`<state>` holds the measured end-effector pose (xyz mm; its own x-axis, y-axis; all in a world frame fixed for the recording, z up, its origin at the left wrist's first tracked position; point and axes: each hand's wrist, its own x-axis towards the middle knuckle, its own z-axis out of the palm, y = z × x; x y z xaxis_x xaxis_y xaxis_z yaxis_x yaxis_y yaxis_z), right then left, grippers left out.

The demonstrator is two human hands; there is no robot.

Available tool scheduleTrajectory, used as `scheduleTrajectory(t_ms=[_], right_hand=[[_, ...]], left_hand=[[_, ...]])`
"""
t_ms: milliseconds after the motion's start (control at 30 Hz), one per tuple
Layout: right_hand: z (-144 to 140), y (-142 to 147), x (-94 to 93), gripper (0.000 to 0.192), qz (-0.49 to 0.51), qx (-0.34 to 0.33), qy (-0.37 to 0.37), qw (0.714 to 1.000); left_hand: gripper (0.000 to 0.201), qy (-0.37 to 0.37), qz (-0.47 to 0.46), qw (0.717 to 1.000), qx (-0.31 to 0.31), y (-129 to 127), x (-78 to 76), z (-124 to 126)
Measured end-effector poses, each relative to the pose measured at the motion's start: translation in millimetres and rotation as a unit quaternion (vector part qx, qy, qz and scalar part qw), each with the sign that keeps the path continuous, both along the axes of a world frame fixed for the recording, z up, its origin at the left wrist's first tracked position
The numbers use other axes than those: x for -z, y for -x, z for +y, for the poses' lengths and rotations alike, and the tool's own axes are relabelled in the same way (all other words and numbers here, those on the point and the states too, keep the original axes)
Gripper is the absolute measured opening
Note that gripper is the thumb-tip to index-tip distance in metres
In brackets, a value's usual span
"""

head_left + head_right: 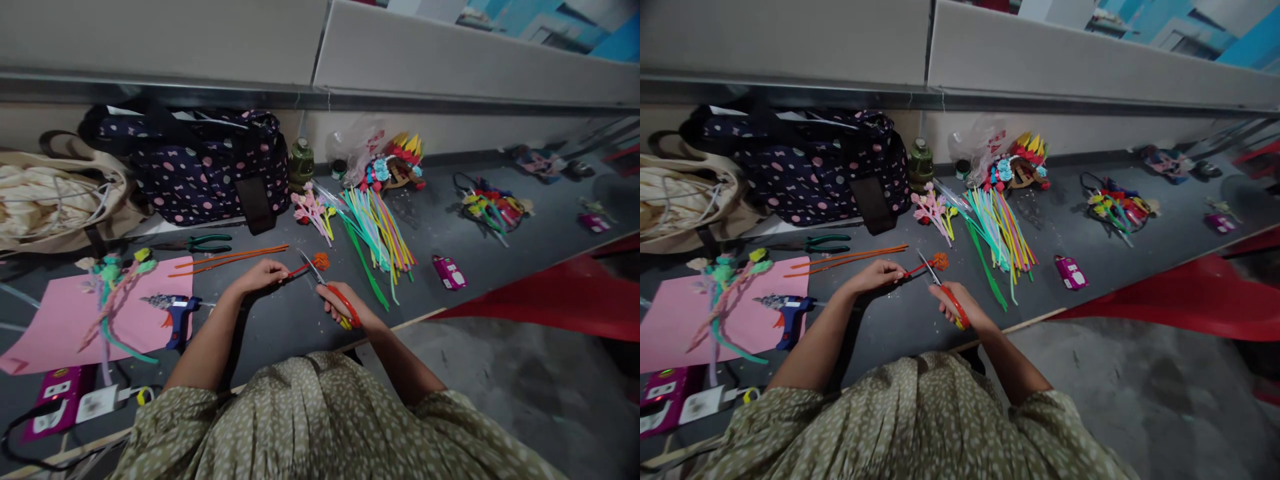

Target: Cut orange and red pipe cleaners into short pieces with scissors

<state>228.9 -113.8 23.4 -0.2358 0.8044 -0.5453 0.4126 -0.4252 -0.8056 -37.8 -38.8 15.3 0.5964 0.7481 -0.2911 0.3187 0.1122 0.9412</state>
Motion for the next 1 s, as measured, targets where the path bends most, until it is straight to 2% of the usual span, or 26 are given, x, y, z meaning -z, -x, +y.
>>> scheduleTrajectory(t_ms=[167, 433, 600, 767, 1000], right_hand=[[0, 0, -1.8, 0.05, -0.014, -0.007, 0.007, 1.0], [4, 2, -9.1, 0.052, -0.026, -0.013, 0.026, 0.999], [6, 3, -9.7, 0.051, -0.021, -0.019, 0.034, 0.999], [8, 3, -7.4, 0.048, -0.037, -0.033, 0.036, 0.998], [9, 3, -5.2, 0.041, -0.042, -0.033, 0.026, 0.998]], left_hand=[[0.043, 0.0, -0.002, 1.0, 0.007, 1, 5.1, 2], [0.041, 0.012, -0.001, 1.0, 0.009, 0, -0.2, 0], [0.037, 0.023, -0.005, 1.0, 0.011, 2, 3.3, -1], [0.029, -0.003, 0.025, 0.999, 0.021, 3, 5.6, 0], [0.029, -0.035, 0.046, 0.998, 0.028, 3, 3.5, 0]])
